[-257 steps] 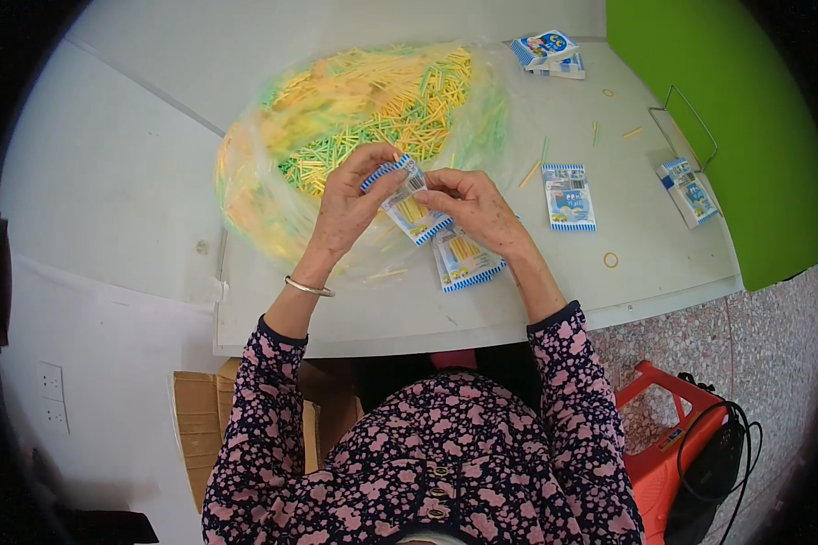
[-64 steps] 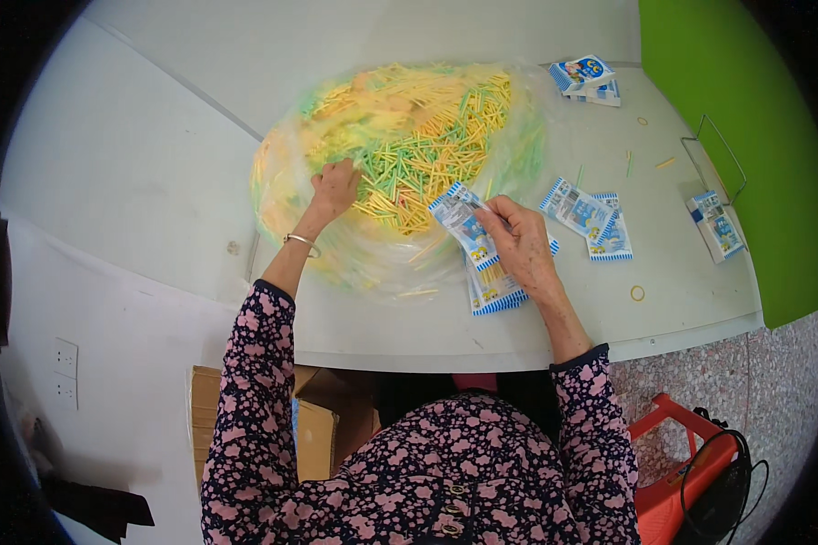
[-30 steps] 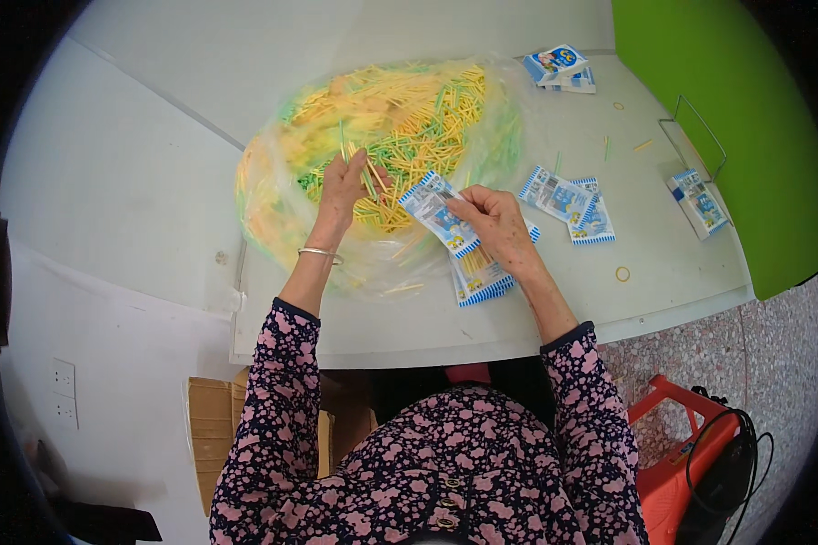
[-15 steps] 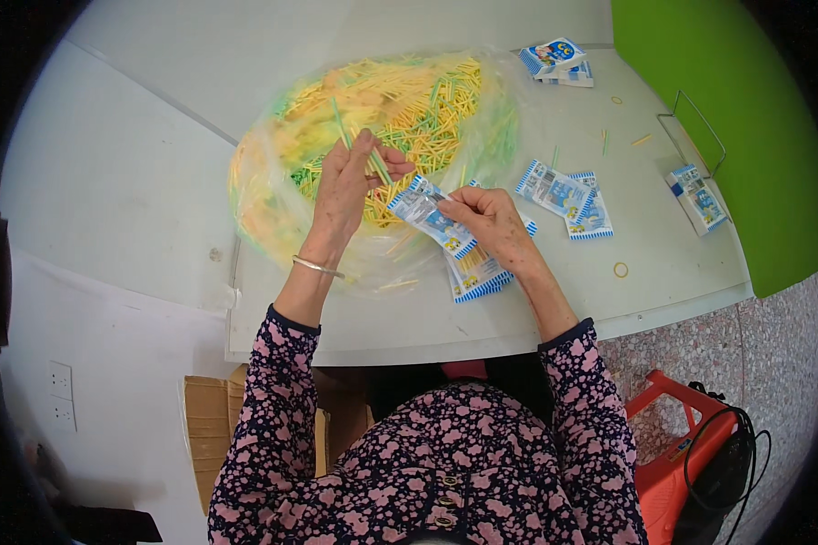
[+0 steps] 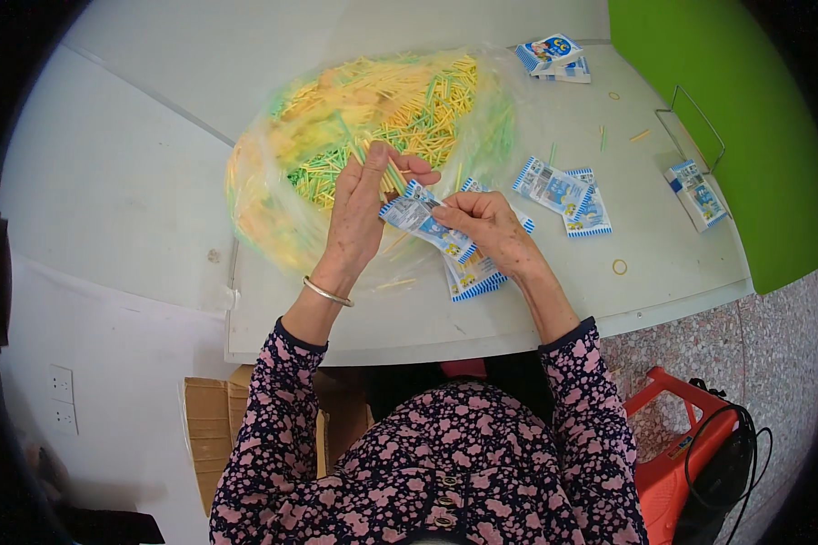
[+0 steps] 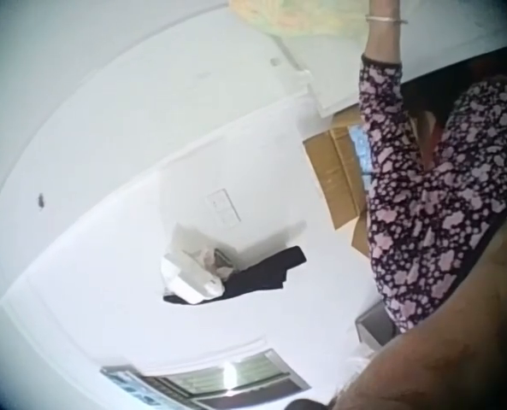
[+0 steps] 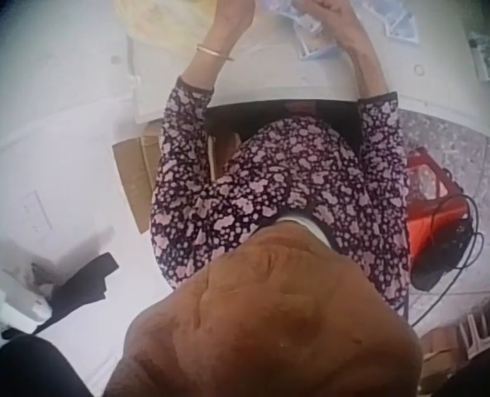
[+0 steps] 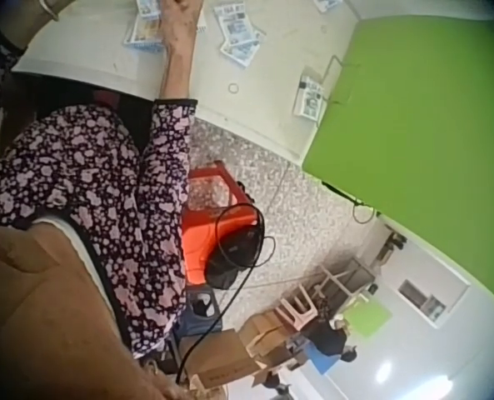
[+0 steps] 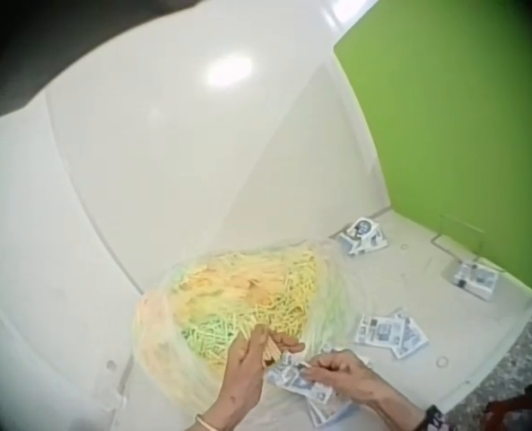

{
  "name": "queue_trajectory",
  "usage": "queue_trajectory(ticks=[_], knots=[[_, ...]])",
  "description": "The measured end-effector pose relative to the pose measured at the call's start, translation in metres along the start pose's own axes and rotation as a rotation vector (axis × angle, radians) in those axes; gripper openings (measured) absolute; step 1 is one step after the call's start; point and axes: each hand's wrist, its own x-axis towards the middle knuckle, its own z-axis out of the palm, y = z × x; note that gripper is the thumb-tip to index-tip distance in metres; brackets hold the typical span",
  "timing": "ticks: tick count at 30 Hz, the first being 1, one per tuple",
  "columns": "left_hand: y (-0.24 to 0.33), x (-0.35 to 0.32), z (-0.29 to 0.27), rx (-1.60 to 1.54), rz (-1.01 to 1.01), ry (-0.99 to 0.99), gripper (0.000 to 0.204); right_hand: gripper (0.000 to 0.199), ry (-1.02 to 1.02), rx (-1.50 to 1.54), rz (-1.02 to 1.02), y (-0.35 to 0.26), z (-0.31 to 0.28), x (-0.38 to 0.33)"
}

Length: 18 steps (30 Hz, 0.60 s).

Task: Packing small colored pouches into a cardboard box at a workspace.

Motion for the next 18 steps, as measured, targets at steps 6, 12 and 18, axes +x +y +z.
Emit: queue_trajectory(ticks=[6,12,18], knots=[[-0.007,-0.006,0.002,-0.069,0.047,0.006,0.038,0.018,-0.044,0.122,-0.035,-0.003,0.003,-0.003],[-0.009,-0.013,0.007,-0.084,0.074,0.06,0.043,0.018,-0.041,0.071,-0.016,-0.003,0.003,-0.005],[-0.019,-0.013,0.0,0.028,0.072,0.009,0.044,0.018,0.001,0.019,-0.056,-0.006,0.008,-0.006]])
